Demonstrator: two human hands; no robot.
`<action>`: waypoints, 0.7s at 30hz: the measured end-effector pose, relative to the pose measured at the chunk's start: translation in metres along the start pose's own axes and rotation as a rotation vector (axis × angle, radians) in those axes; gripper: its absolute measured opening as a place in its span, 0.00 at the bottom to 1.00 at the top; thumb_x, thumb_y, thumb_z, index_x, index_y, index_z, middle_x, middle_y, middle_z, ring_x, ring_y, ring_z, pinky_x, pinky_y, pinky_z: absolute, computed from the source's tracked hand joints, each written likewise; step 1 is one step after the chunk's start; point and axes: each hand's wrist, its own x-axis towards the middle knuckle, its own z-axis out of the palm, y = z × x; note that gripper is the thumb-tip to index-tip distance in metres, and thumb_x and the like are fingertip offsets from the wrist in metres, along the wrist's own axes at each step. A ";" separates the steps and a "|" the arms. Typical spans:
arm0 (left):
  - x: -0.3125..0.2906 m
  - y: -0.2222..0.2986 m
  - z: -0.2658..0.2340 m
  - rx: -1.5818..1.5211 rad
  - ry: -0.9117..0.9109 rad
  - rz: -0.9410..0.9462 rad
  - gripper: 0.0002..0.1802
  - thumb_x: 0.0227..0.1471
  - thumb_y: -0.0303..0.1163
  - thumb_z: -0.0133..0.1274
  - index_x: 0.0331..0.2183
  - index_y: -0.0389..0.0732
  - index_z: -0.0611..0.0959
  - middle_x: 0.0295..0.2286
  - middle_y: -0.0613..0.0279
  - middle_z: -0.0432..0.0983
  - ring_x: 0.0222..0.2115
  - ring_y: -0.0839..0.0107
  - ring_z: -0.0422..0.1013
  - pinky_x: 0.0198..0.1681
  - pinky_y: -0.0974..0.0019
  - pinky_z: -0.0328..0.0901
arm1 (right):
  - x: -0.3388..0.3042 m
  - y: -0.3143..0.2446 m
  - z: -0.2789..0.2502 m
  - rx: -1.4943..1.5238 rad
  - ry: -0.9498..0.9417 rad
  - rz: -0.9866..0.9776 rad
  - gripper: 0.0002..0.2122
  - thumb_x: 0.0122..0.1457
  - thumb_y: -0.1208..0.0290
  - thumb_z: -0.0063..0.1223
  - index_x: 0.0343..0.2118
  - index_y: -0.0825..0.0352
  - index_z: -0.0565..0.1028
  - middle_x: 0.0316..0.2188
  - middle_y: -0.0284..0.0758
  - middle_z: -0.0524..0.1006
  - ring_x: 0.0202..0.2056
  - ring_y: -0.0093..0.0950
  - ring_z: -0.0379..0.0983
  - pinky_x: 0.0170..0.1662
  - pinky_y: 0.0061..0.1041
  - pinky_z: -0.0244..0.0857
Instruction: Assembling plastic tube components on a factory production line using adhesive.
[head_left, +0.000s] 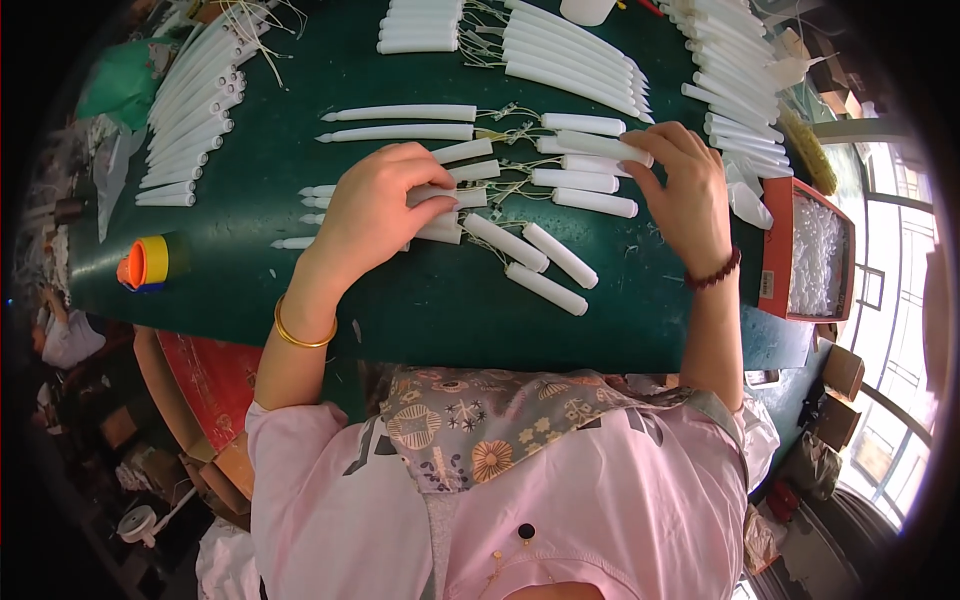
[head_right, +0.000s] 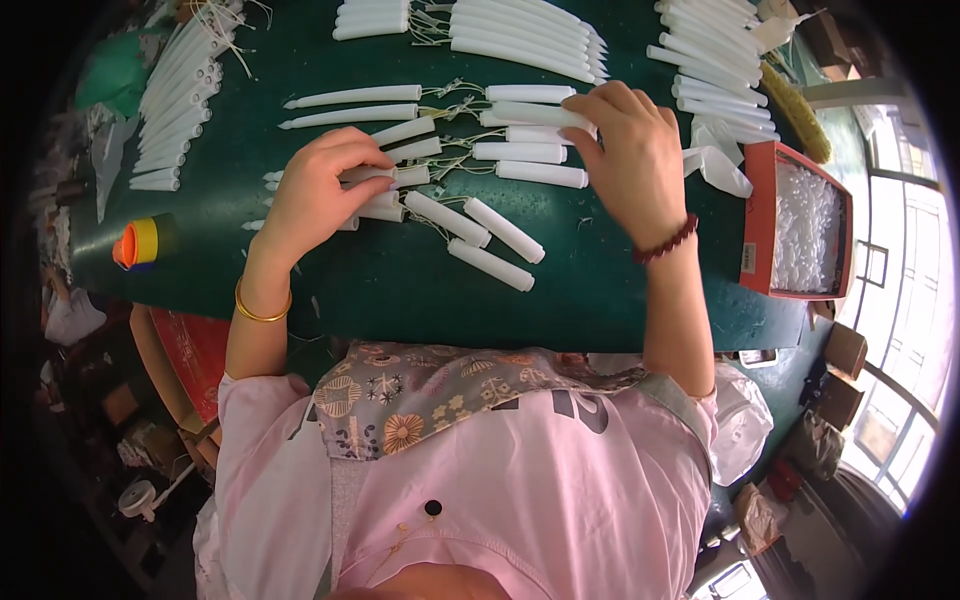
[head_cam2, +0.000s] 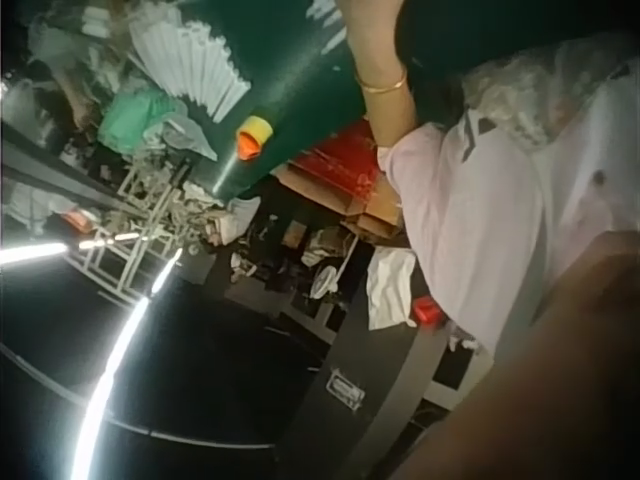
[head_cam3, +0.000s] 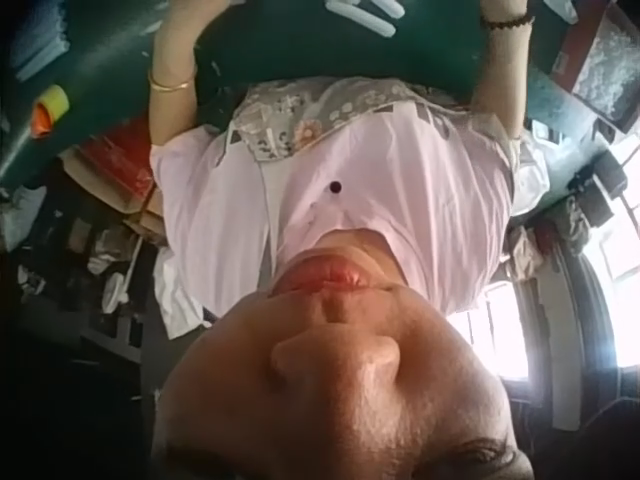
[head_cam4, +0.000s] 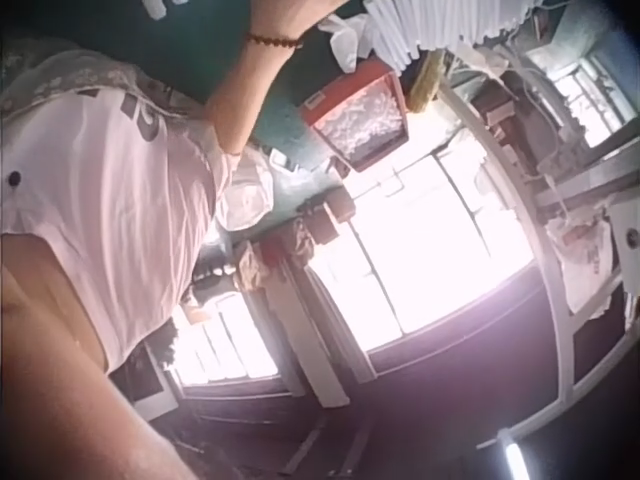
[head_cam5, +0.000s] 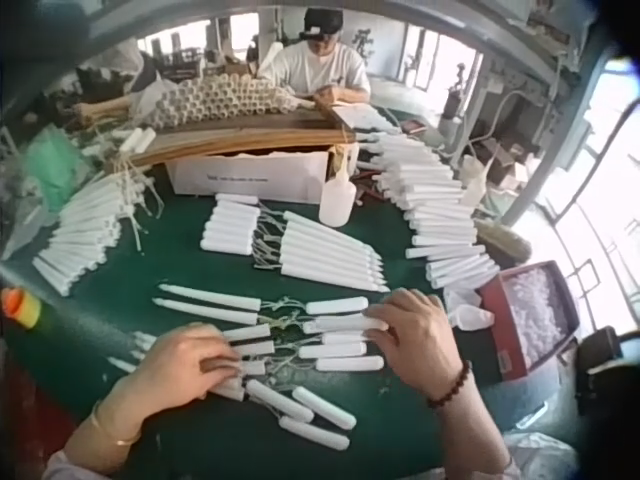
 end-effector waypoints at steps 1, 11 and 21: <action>0.001 0.001 -0.001 0.019 0.014 -0.012 0.08 0.47 0.28 0.66 0.31 0.36 0.86 0.32 0.58 0.79 0.34 0.56 0.75 0.39 0.58 0.69 | 0.003 0.013 0.004 0.006 -0.044 -0.051 0.13 0.54 0.73 0.67 0.43 0.63 0.83 0.42 0.34 0.80 0.45 0.37 0.76 0.50 0.36 0.66; 0.004 0.002 0.001 0.110 0.009 -0.002 0.08 0.46 0.29 0.67 0.30 0.37 0.87 0.31 0.59 0.78 0.32 0.55 0.75 0.38 0.56 0.69 | 0.003 0.014 0.036 0.179 0.028 -0.182 0.06 0.55 0.78 0.64 0.36 0.65 0.82 0.37 0.33 0.81 0.42 0.36 0.77 0.48 0.34 0.68; -0.004 -0.005 0.012 0.173 0.191 0.153 0.06 0.48 0.27 0.67 0.32 0.43 0.88 0.33 0.66 0.78 0.34 0.61 0.74 0.40 0.58 0.67 | -0.047 -0.023 0.022 0.088 0.008 -0.055 0.11 0.51 0.75 0.69 0.38 0.61 0.81 0.33 0.30 0.79 0.41 0.34 0.75 0.46 0.33 0.65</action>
